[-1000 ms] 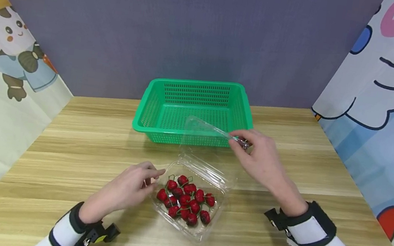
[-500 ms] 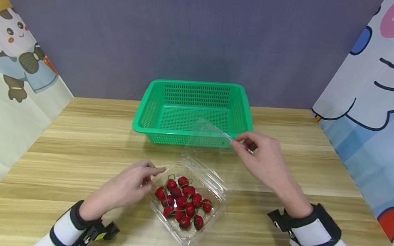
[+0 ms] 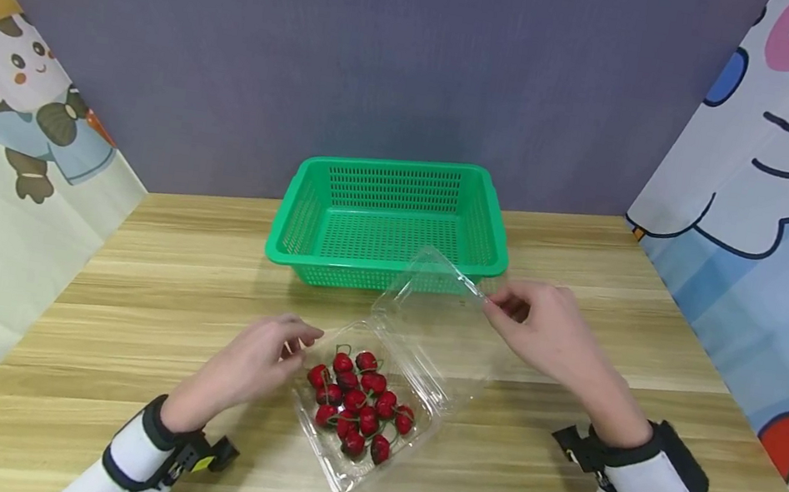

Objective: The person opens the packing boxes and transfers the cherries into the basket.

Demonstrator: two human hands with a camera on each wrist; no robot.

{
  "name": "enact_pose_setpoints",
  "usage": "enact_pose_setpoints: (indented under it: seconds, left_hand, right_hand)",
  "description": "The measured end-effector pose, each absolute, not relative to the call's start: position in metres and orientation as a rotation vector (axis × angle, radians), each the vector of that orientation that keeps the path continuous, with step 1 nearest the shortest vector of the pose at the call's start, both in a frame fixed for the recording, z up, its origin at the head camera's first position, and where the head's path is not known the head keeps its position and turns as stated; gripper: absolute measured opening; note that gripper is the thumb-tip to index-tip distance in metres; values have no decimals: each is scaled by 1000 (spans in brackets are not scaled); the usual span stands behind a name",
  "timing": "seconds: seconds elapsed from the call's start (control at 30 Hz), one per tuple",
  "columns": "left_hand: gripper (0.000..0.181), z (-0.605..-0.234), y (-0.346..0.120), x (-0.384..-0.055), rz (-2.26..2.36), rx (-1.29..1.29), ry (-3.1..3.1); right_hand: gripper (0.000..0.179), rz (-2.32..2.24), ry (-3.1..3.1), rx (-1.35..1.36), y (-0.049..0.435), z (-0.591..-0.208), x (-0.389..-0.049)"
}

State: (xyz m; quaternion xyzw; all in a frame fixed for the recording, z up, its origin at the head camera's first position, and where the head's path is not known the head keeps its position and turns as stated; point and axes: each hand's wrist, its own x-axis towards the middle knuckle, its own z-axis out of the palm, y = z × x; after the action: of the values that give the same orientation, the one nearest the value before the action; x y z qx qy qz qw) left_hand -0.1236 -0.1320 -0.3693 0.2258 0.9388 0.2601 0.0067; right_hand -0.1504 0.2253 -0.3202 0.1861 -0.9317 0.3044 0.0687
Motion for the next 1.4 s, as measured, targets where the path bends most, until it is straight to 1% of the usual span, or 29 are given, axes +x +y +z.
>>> enact_pose_setpoints:
  seconds: [0.37, 0.77, 1.0, 1.23, 1.4]
  left_hand:
    - [26, -370, -134, -129, 818, 686, 2968]
    - [15, -373, -137, -139, 860, 698, 3068]
    - [9, -376, -136, -145, 902, 734, 3134]
    - [9, -378, -136, -152, 936, 750, 3162]
    - [8, -379, -134, -156, 937, 753, 3182]
  right_hand:
    - [12, 1152, -3031, 522, 242, -320, -147]
    - [15, 1339, -3215, 629, 253, -326, -149]
    - [21, 1349, -3261, 551, 252, -340, -151]
    - [22, 1367, -3292, 477, 249, -352, -152]
    - [31, 1410, -3287, 467, 249, -356, -153]
